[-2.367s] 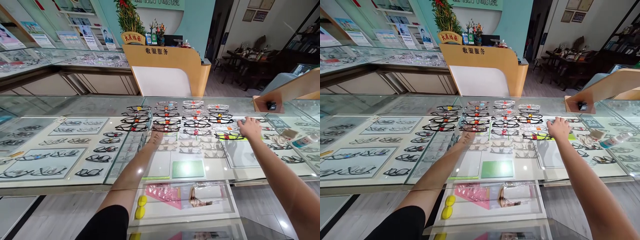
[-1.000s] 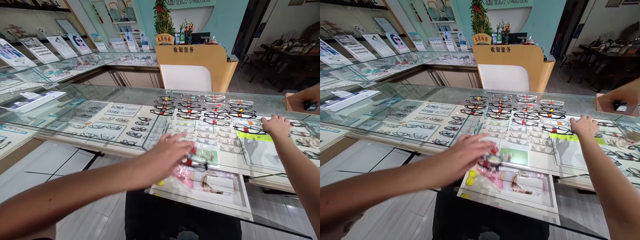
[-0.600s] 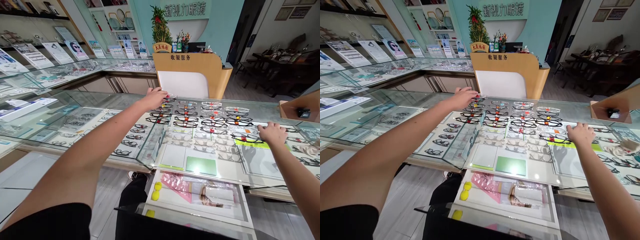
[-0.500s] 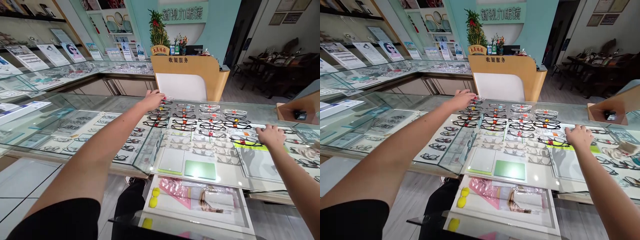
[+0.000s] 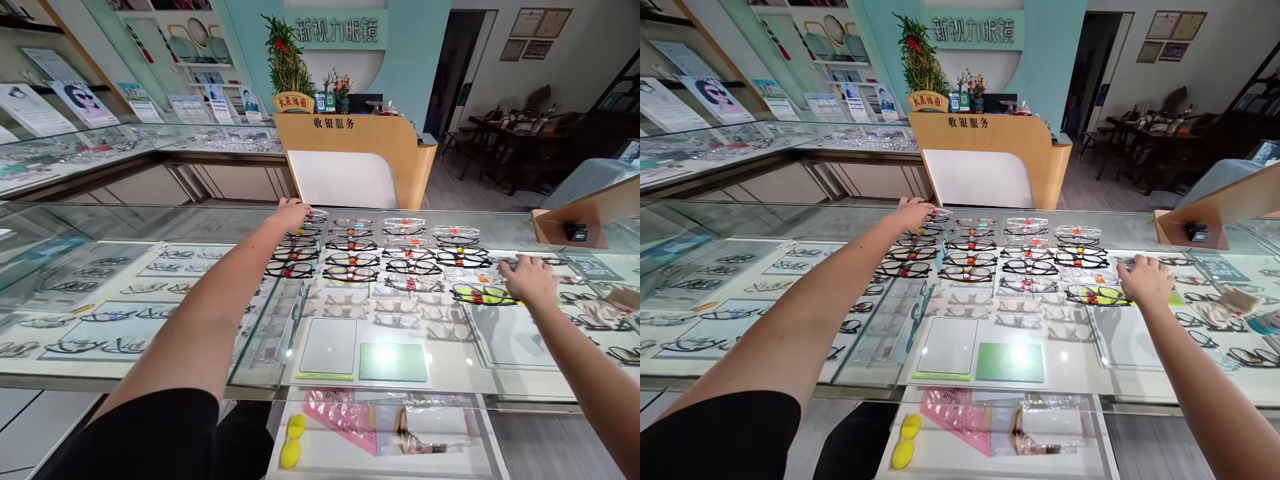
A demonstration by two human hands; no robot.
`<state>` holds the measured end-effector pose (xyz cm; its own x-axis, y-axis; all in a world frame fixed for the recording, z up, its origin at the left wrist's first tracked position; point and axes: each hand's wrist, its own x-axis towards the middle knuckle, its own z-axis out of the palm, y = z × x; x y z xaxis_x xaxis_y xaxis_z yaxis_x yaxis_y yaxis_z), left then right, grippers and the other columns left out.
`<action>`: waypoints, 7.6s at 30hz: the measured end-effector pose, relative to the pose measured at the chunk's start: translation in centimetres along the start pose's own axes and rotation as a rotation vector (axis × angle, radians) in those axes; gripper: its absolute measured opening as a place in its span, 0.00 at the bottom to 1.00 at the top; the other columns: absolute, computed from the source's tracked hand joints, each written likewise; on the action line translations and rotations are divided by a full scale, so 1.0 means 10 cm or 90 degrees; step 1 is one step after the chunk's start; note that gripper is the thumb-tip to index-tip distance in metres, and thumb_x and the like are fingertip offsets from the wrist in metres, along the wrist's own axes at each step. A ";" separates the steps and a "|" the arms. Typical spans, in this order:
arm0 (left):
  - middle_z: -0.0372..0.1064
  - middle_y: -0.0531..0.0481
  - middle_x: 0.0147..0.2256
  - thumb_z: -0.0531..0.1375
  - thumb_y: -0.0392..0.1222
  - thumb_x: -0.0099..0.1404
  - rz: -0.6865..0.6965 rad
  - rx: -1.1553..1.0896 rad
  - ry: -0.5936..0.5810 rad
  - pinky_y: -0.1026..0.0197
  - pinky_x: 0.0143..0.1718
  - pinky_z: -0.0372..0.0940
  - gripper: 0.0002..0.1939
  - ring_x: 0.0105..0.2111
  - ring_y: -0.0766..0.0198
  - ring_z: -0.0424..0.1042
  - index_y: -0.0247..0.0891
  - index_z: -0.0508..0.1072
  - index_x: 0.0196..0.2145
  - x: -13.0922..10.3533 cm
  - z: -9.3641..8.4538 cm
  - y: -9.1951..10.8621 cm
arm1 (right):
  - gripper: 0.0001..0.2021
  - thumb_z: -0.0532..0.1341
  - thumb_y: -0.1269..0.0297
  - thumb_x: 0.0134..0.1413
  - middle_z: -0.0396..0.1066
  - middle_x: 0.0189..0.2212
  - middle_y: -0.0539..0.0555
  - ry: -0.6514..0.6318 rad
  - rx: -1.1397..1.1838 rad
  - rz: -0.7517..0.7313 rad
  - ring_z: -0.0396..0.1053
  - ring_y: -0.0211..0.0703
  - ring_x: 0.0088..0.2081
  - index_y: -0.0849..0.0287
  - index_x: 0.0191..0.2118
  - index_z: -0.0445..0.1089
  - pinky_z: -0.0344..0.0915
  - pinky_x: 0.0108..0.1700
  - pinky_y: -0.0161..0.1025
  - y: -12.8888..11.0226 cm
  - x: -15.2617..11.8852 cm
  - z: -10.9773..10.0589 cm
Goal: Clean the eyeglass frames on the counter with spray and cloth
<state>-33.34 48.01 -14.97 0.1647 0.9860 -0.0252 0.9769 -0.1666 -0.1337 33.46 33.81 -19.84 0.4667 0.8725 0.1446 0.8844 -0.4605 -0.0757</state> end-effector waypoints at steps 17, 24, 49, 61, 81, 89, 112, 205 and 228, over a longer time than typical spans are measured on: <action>0.70 0.34 0.71 0.62 0.43 0.69 -0.021 0.009 -0.010 0.38 0.67 0.52 0.22 0.71 0.35 0.59 0.38 0.84 0.57 -0.09 -0.18 -0.03 | 0.37 0.48 0.45 0.70 0.65 0.73 0.77 0.018 0.018 0.012 0.61 0.76 0.72 0.62 0.74 0.66 0.59 0.68 0.66 -0.01 0.00 0.02; 0.81 0.38 0.41 0.58 0.45 0.71 0.072 -0.056 0.285 0.44 0.55 0.60 0.11 0.50 0.43 0.73 0.38 0.78 0.37 -0.81 -0.68 0.90 | 0.36 0.46 0.44 0.72 0.66 0.70 0.76 0.020 0.013 -0.022 0.63 0.75 0.70 0.68 0.70 0.68 0.61 0.67 0.65 0.01 -0.01 0.02; 0.67 0.50 0.23 0.53 0.60 0.75 0.329 -0.406 0.150 0.55 0.34 0.54 0.26 0.27 0.59 0.63 0.42 0.62 0.23 -1.88 -0.39 3.09 | 0.25 0.49 0.70 0.69 0.60 0.73 0.68 0.346 0.176 0.104 0.51 0.61 0.75 0.60 0.67 0.69 0.47 0.77 0.59 0.56 -0.35 -0.86; 0.68 0.53 0.22 0.56 0.62 0.73 0.271 -0.457 0.132 0.56 0.32 0.56 0.26 0.25 0.60 0.63 0.43 0.67 0.24 -1.84 -0.39 2.94 | 0.24 0.59 0.68 0.68 0.63 0.69 0.76 0.031 0.143 0.259 0.61 0.69 0.70 0.67 0.66 0.70 0.62 0.69 0.62 0.66 -0.13 -0.45; 0.76 0.44 0.43 0.67 0.76 0.61 0.285 -1.059 -0.250 0.56 0.40 0.71 0.41 0.40 0.56 0.77 0.45 0.72 0.59 -1.95 -0.34 3.07 | 0.09 0.61 0.54 0.60 0.73 0.38 0.50 -0.140 1.018 -0.336 0.68 0.46 0.38 0.52 0.39 0.73 0.67 0.42 0.42 -1.56 -2.30 -1.18; 0.82 0.45 0.44 0.68 0.70 0.62 0.374 -0.628 -0.120 0.54 0.41 0.69 0.28 0.42 0.48 0.77 0.44 0.82 0.45 -1.91 -0.43 2.87 | 0.12 0.57 0.63 0.71 0.78 0.46 0.60 0.053 0.406 -0.405 0.72 0.55 0.48 0.55 0.44 0.79 0.66 0.55 0.49 -0.95 -2.03 -1.48; 0.77 0.49 0.31 0.65 0.62 0.63 0.356 -0.378 -0.170 0.55 0.32 0.54 0.17 0.34 0.51 0.73 0.45 0.75 0.32 -2.00 -0.58 2.86 | 0.33 0.46 0.45 0.80 0.81 0.57 0.75 -0.203 0.043 -0.076 0.78 0.66 0.62 0.66 0.58 0.80 0.70 0.60 0.50 -0.70 -1.26 -1.06; 0.71 0.45 0.31 0.63 0.53 0.78 0.403 -0.415 0.567 0.48 0.44 0.55 0.13 0.39 0.51 0.68 0.48 0.87 0.43 -2.21 -0.69 3.29 | 0.22 0.77 0.43 0.54 0.80 0.65 0.58 -0.463 1.206 -0.413 0.76 0.56 0.67 0.50 0.45 0.75 0.66 0.73 0.58 -0.72 -1.85 -1.42; 0.66 0.24 0.68 0.77 0.38 0.60 0.300 -1.022 -0.182 0.49 0.62 0.61 0.40 0.63 0.43 0.71 0.37 0.64 0.64 -0.90 -0.99 7.93 | 0.12 0.70 0.38 0.56 0.72 0.29 0.50 0.275 1.304 -0.005 0.80 0.55 0.52 0.37 0.36 0.76 0.69 0.70 0.61 2.18 -2.48 -1.64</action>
<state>43.96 25.95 -15.48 0.6067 0.7937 0.0440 0.0272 -0.0761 0.9967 41.15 -0.60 -8.90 0.7018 0.6486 0.2947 -0.2412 0.6055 -0.7584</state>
